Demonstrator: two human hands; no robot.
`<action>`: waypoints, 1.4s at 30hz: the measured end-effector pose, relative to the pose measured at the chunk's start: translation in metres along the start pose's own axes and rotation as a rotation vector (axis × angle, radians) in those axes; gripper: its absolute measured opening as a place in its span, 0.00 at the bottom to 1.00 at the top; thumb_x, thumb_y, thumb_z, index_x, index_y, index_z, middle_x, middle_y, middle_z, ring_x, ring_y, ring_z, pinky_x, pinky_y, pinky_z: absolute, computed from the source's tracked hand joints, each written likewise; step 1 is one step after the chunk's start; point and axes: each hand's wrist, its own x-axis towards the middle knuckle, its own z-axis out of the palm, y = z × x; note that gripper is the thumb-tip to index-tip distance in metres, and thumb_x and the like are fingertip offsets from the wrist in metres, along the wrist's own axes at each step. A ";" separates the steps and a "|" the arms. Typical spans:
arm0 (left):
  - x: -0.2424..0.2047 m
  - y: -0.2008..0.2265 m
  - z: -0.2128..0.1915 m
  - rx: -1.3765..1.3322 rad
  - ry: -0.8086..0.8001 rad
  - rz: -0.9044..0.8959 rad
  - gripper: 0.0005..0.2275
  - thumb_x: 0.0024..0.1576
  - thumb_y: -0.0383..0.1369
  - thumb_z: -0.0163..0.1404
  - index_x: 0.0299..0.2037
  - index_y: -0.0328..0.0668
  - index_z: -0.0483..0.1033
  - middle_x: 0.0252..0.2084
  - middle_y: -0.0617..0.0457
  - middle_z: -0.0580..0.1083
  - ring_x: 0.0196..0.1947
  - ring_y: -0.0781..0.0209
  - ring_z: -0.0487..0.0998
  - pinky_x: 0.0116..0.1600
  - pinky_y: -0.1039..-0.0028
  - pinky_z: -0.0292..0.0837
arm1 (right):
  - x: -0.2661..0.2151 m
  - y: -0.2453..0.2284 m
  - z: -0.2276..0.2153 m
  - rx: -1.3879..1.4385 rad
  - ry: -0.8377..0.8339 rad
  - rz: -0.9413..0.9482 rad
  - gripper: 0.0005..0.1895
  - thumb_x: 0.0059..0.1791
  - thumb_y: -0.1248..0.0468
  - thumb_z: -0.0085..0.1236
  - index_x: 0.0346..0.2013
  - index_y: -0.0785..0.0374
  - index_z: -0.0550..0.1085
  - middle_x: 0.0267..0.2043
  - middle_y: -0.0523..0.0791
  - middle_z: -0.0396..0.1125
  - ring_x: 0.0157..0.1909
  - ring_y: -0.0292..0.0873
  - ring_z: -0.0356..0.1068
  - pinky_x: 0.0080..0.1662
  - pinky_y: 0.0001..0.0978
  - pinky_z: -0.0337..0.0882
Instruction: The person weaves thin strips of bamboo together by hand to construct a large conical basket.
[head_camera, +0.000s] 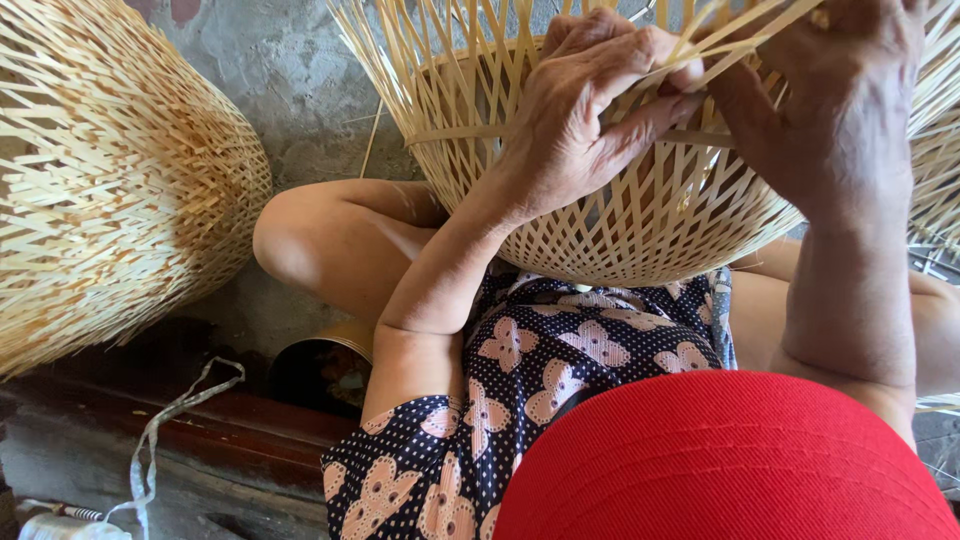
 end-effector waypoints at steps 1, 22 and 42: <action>-0.001 -0.001 0.001 -0.017 -0.012 -0.007 0.15 0.57 0.26 0.65 0.48 0.48 0.73 0.43 0.62 0.78 0.47 0.63 0.78 0.55 0.70 0.68 | -0.001 0.003 0.001 0.086 -0.036 0.048 0.08 0.54 0.67 0.68 0.47 0.62 0.80 0.49 0.48 0.70 0.52 0.47 0.69 0.54 0.40 0.68; -0.006 -0.013 0.013 -0.064 0.055 0.067 0.15 0.60 0.27 0.62 0.53 0.42 0.69 0.47 0.54 0.78 0.48 0.58 0.81 0.56 0.70 0.76 | -0.009 0.019 0.033 0.514 -0.158 0.259 0.09 0.55 0.67 0.64 0.49 0.63 0.75 0.47 0.47 0.71 0.49 0.46 0.72 0.56 0.38 0.71; -0.005 -0.013 0.021 -0.031 0.035 -0.053 0.14 0.64 0.31 0.58 0.55 0.44 0.67 0.42 0.54 0.78 0.41 0.57 0.82 0.47 0.67 0.78 | -0.020 0.058 0.037 1.306 -0.272 0.456 0.09 0.60 0.64 0.60 0.52 0.66 0.75 0.48 0.48 0.74 0.48 0.38 0.77 0.52 0.29 0.80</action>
